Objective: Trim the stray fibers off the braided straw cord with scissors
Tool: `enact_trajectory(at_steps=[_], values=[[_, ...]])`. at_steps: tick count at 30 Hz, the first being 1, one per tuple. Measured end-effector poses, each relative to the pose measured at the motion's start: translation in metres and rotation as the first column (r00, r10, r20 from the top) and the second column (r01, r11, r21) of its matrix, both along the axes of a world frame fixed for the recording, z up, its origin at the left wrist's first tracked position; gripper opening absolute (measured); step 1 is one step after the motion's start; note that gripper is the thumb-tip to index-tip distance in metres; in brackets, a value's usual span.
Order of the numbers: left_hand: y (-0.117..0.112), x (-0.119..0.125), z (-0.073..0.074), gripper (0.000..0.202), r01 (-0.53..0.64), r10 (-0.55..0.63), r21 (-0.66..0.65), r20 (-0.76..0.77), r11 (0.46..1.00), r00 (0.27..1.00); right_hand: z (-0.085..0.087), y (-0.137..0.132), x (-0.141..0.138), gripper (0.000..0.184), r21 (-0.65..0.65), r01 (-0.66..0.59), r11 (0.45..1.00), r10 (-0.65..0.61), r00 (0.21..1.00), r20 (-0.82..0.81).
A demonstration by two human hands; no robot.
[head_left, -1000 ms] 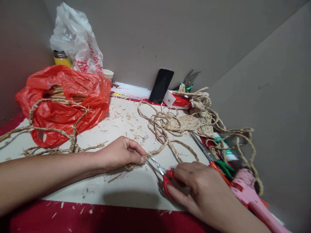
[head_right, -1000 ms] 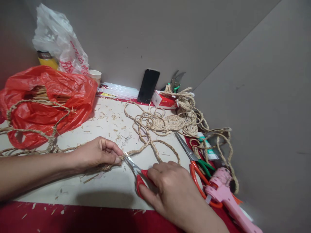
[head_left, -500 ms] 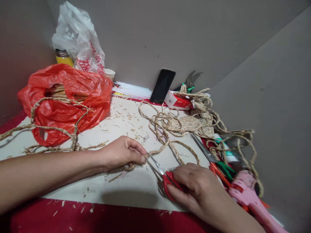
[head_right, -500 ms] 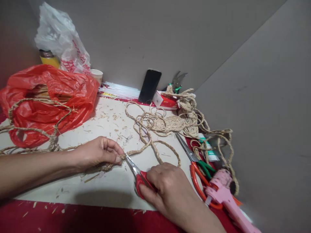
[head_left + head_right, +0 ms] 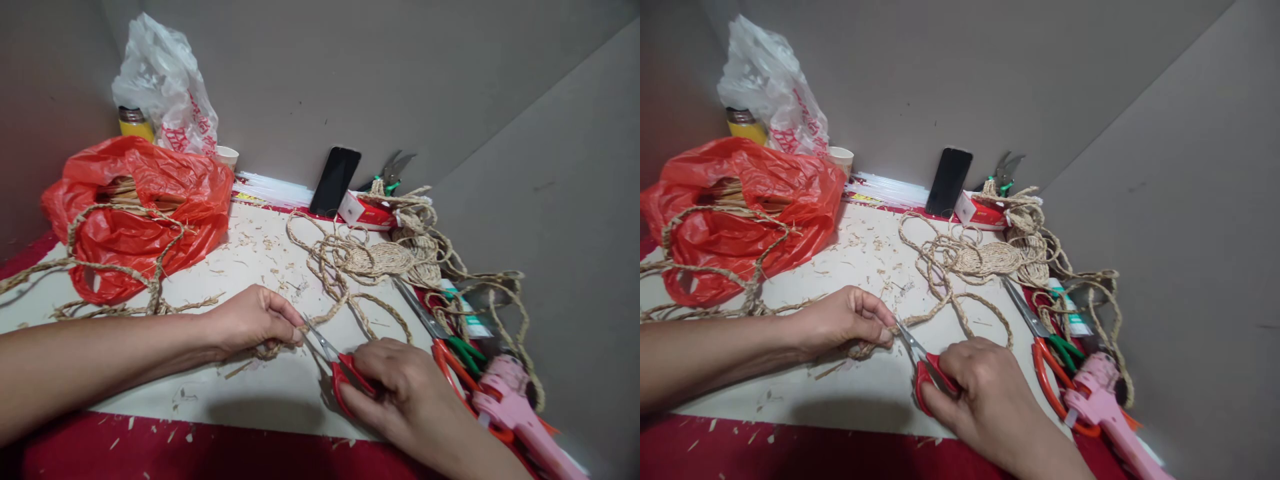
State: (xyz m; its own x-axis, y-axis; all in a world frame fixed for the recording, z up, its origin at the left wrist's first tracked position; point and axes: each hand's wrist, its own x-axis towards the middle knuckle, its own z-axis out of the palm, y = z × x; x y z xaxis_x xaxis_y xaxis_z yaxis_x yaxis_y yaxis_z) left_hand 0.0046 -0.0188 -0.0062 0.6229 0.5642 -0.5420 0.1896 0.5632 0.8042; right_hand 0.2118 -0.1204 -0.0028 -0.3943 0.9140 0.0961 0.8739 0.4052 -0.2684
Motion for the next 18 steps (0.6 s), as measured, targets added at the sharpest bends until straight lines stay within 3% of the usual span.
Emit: enact_trajectory(at_steps=[5,9,11,13,16,18], values=[[0.001,-0.001,-0.003,0.021,0.005,-0.005,-0.01,0.02,1.0,1.0,0.001,0.0,0.005,0.036,-0.059,-0.029,0.998,0.021,0.992,-0.126],[0.003,-0.002,-0.005,0.022,-0.032,0.032,-0.005,0.067,0.999,0.997,0.003,0.005,0.008,0.038,-0.158,0.047,0.986,-0.105,0.918,-0.382],[0.004,-0.002,-0.006,0.023,-0.03,0.031,-0.011,0.1,0.999,0.994,0.001,0.008,0.007,0.038,-0.248,0.109,0.962,-0.231,0.809,-0.54],[0.003,-0.002,-0.007,0.024,-0.014,0.016,-0.02,0.131,1.0,0.991,-0.004,0.01,0.005,0.033,-0.376,0.133,0.917,-0.369,0.642,-0.672],[0.001,-0.001,-0.007,0.024,0.013,-0.013,-0.001,0.181,1.0,0.983,-0.015,0.012,-0.002,0.029,-0.531,0.031,0.847,-0.51,0.333,-0.793],[-0.002,0.0,-0.008,0.024,0.023,-0.033,0.051,0.213,0.998,0.976,-0.021,0.013,-0.008,0.033,-0.562,-0.024,0.827,-0.55,0.178,-0.816]])
